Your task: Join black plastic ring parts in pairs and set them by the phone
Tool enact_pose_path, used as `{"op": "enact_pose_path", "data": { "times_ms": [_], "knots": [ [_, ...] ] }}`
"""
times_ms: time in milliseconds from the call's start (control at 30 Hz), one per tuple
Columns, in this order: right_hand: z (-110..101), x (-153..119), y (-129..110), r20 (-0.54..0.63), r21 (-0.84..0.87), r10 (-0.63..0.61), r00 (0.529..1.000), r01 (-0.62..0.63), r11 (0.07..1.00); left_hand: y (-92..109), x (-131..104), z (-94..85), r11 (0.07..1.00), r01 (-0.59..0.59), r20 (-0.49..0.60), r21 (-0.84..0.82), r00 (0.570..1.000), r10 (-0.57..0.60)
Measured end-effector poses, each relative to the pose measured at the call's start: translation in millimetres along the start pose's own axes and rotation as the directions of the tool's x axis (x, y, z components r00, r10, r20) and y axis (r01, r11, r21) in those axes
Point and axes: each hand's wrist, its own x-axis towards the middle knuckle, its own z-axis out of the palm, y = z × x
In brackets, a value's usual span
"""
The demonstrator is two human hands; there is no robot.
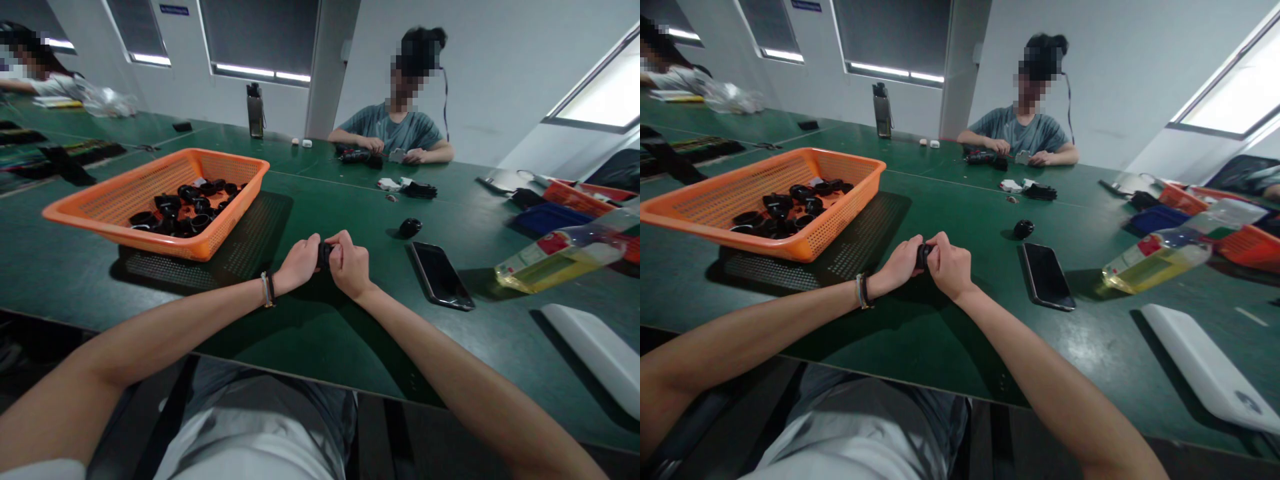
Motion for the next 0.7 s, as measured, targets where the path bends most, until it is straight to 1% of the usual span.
{"op": "enact_pose_path", "data": {
  "times_ms": [67, 133, 267, 333, 400, 500, 600, 700],
  "knots": [
    [4, -1, -5, -0.026, 0.008, 0.082, 0.996, -0.082, 0.997, -4, 1, -0.7, 0.998, -0.037, -0.051, 0.054, 0.998, 0.039],
    [5, -1, -8, -0.029, 0.016, 0.136, 0.99, -0.136, 0.991, -7, 1, -1.2, 0.989, -0.077, -0.076, 0.127, 0.993, 0.087],
    [4, -1, -13, -0.027, 0.05, 0.198, 0.98, -0.197, 0.979, -6, -2, -2.3, 0.95, -0.124, -0.097, 0.285, 0.983, 0.158],
    [3, 0, -15, -0.032, 0.086, 0.229, 0.973, -0.225, 0.971, -2, -4, -3.1, 0.91, -0.143, -0.093, 0.388, 0.977, 0.193],
    [2, 1, -18, -0.038, 0.129, 0.279, 0.959, -0.273, 0.953, 3, -7, -4.1, 0.842, -0.161, -0.083, 0.514, 0.968, 0.236],
    [3, 3, -21, -0.031, 0.205, 0.379, 0.925, -0.365, 0.908, 8, -8, -5.7, 0.705, -0.185, -0.059, 0.685, 0.95, 0.306],
    [6, 3, -22, -0.018, 0.288, 0.453, 0.891, -0.429, 0.856, 9, -8, -7.5, 0.588, -0.225, -0.015, 0.777, 0.927, 0.376],
    [9, 1, -22, -0.011, 0.348, 0.506, 0.862, -0.471, 0.811, 8, -8, -10.0, 0.501, -0.275, 0.037, 0.821, 0.901, 0.433]
  ]
}}
